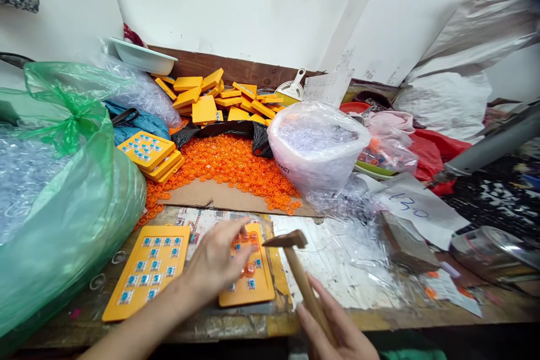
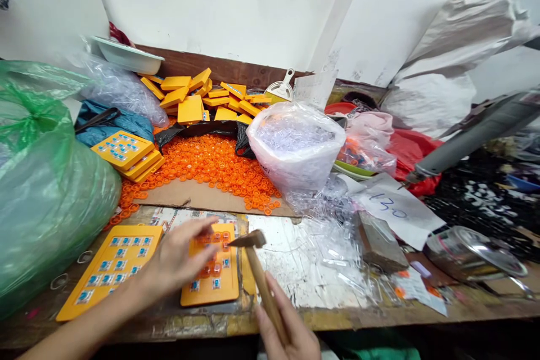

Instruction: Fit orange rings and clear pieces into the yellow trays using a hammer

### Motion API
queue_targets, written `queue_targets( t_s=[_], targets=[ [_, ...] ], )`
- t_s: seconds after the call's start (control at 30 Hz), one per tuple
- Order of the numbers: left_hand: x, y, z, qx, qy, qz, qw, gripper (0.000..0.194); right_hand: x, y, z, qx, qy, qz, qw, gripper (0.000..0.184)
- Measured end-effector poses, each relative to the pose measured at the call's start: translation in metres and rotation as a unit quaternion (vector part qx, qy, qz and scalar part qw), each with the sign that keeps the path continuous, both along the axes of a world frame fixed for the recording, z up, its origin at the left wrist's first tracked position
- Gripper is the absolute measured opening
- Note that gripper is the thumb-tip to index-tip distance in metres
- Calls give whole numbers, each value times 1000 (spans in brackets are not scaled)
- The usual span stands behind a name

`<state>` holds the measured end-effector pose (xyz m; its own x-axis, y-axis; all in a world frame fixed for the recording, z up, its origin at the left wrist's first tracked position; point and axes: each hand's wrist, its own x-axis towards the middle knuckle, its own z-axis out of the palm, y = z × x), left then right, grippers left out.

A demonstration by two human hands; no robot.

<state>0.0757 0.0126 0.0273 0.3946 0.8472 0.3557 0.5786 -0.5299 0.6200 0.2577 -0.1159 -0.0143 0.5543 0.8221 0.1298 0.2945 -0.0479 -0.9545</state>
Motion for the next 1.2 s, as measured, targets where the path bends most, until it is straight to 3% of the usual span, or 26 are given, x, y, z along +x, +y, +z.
queue_targets(
  t_s=[0.07, 0.17, 0.33, 0.43, 0.67, 0.93, 1.2],
  targets=[
    [8, 33, 9, 12, 46, 25, 999, 23, 0, 12, 3, -27, 85, -19, 996, 53],
    [28, 80, 12, -12, 99, 18, 995, 16, 0, 28, 9, -60, 166, -9, 984, 70],
    [52, 116, -3, -64, 177, 26, 982, 23, 0, 32, 14, -58, 195, -1, 979, 77],
    [50, 120, -9, -100, 193, 29, 976, 26, 1, 30, 12, -59, 189, 1, 980, 74],
    [39, 113, -16, -129, 192, -42, 972, 22, 2, 30, 9, -78, 192, 2, 978, 75],
    [38, 97, -14, -82, 183, -12, 980, 23, -1, 28, 10, -60, 181, 2, 982, 73],
    [29, 86, -5, -97, 146, 2, 985, 14, 1, 27, 9, -61, 175, 8, 983, 74]
  ],
)
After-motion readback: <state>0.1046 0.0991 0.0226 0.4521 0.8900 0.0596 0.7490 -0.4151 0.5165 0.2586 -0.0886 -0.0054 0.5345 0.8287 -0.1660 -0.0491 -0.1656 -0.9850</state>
